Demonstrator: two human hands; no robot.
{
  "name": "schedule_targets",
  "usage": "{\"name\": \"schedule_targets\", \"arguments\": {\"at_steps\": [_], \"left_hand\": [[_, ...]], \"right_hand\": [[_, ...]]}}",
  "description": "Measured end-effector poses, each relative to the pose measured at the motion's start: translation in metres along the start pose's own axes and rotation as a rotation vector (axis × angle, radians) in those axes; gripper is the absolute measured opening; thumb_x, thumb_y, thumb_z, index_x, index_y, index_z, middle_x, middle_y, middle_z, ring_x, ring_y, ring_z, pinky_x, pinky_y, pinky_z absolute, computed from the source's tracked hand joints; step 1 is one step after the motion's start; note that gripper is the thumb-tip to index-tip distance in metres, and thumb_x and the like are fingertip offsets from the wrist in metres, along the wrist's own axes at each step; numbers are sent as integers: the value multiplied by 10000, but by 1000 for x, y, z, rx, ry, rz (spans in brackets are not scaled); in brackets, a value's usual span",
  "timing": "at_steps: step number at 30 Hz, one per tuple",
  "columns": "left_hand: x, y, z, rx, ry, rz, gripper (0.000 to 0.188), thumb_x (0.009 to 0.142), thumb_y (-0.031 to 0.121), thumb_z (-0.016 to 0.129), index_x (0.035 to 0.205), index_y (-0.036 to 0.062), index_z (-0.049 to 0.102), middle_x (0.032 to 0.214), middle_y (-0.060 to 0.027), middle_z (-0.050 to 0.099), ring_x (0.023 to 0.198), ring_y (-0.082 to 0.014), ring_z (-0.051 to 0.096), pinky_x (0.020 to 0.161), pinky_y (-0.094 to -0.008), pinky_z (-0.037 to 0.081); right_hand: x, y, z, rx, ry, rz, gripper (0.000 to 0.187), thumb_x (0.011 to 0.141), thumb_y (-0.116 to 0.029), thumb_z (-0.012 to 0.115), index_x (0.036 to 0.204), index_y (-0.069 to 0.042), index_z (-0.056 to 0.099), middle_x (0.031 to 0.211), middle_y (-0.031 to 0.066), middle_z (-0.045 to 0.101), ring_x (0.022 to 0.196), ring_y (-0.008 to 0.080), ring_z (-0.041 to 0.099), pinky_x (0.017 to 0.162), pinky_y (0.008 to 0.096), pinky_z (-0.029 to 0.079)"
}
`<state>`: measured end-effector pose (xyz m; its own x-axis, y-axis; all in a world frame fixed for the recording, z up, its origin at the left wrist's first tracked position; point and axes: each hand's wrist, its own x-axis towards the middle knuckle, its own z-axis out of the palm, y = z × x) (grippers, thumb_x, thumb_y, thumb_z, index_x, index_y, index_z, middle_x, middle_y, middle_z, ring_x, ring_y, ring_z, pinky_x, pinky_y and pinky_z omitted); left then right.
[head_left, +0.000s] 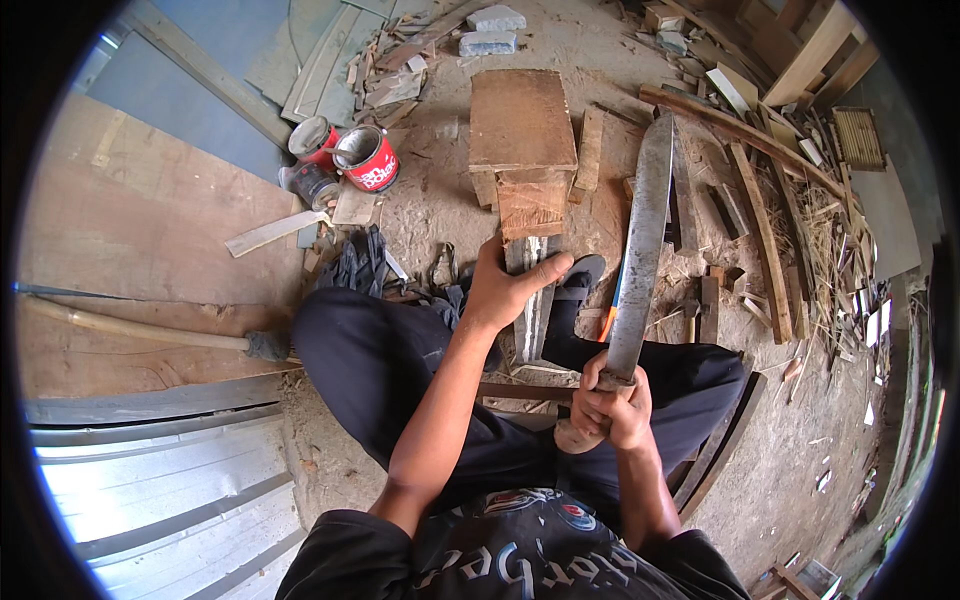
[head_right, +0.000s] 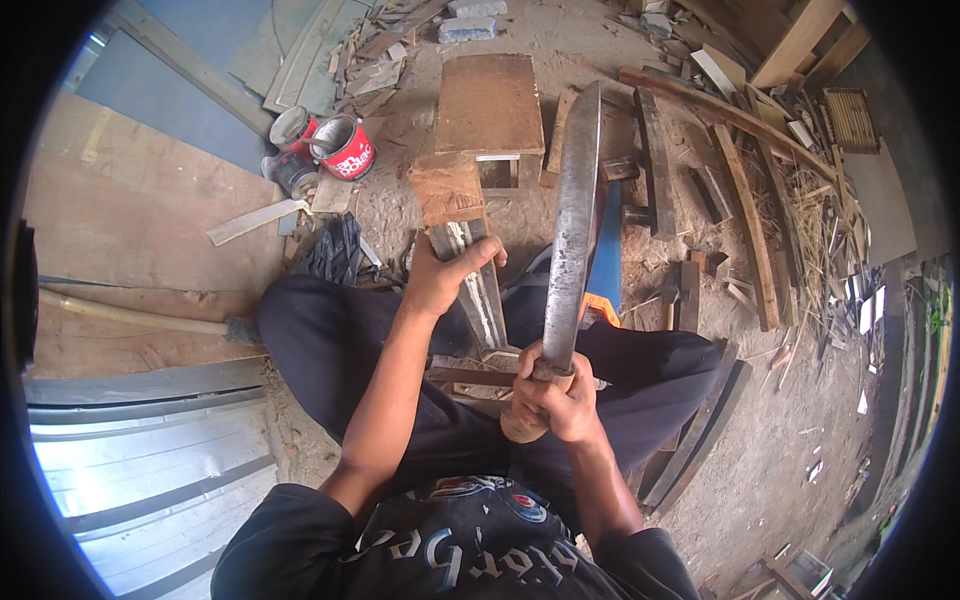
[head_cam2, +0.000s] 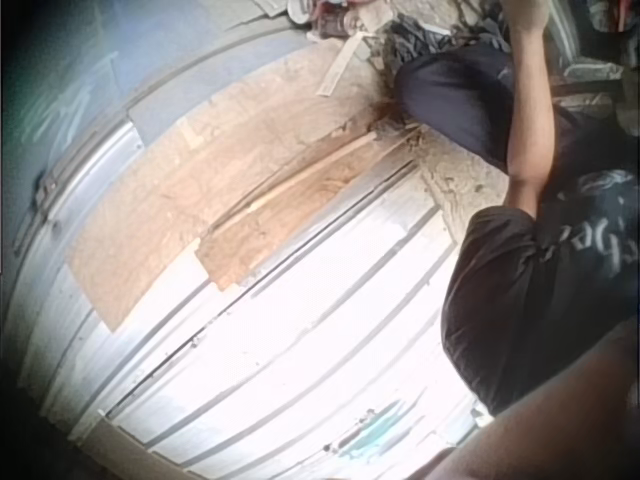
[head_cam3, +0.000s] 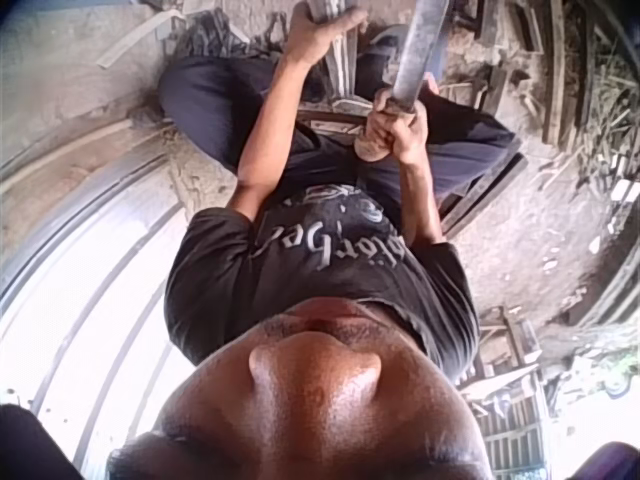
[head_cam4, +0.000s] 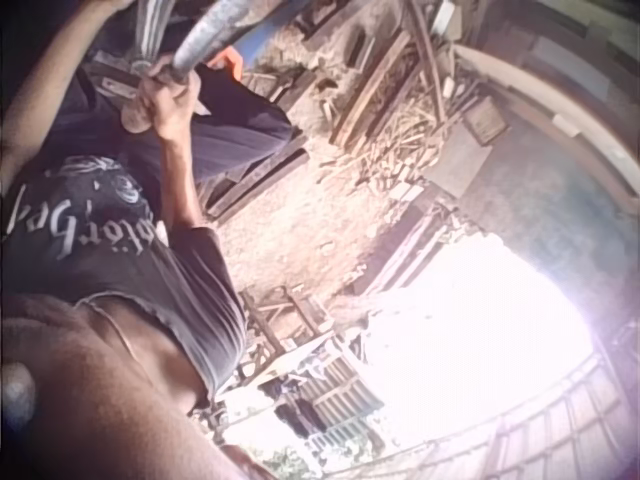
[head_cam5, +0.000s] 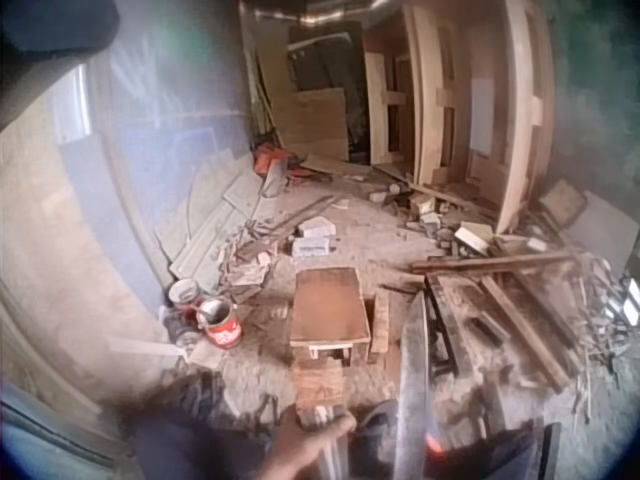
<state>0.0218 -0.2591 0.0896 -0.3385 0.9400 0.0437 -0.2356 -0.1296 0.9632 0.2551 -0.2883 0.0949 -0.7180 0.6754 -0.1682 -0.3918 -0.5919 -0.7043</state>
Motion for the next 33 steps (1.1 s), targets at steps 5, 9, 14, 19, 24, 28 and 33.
{"name": "schedule_targets", "arguments": {"at_steps": [5, 9, 14, 19, 24, 28, 33], "left_hand": [[3, -5, -4, 49, 16, 49, 511, 826, 241, 880, 1194, -30, 651, 1057, -96, 724, 898, -134, 694, 783, -284, 570], [-1, 2, 4, 21, 65, 21, 218, 893, 192, 780, 950, 7, 682, 802, -76, 715, 751, -161, 688, 726, -323, 538], [-1, -2, 1, 53, 63, 18, 244, 904, 219, 766, 961, -1, 681, 803, -85, 718, 752, -164, 694, 726, -322, 540], [0, -4, 1, -4, 44, -8, 300, 893, 223, 792, 1007, -20, 660, 841, -109, 730, 750, -194, 723, 703, -333, 575], [0, -16, -7, -178, 14, 71, 513, 848, 299, 866, 1103, -63, 607, 887, -171, 742, 762, -252, 750, 713, -358, 613], [3, 5, 3, -100, 12, 170, 616, 848, 429, 847, 1125, -69, 613, 874, -155, 734, 781, -235, 737, 727, -360, 612], [27, 48, 13, 34, -1, 338, 676, 913, 601, 705, 1086, -47, 617, 814, -123, 723, 713, -198, 721, 662, -336, 594]], "right_hand": [[1, 0, 3, -192, 44, -35, 127, 855, 40, 564, 980, 50, 542, 620, 46, 499, 463, 112, 496, 441, 280, 433], [2, 2, 4, -247, 111, -70, 113, 820, 44, 542, 933, 47, 534, 588, 48, 452, 417, 129, 439, 404, 286, 406], [3, 2, 1, -223, 167, -44, 125, 829, 4, 560, 946, 40, 535, 590, 48, 458, 416, 129, 434, 402, 286, 409], [2, 2, -11, -233, 160, -69, 150, 856, -13, 554, 983, 66, 565, 613, 57, 527, 457, 121, 513, 451, 277, 446], [8, -23, -21, -422, 276, -216, 217, 869, -34, 550, 1056, 73, 578, 625, 48, 554, 466, 107, 520, 447, 257, 433], [13, -72, -18, -566, 442, -406, 244, 954, -68, 536, 1151, 62, 595, 640, 29, 561, 463, 86, 509, 429, 240, 396], [8, -138, 1, -718, 518, -684, 320, 1030, -223, 623, 1199, 49, 611, 619, -11, 520, 460, 58, 467, 423, 219, 357]]}}
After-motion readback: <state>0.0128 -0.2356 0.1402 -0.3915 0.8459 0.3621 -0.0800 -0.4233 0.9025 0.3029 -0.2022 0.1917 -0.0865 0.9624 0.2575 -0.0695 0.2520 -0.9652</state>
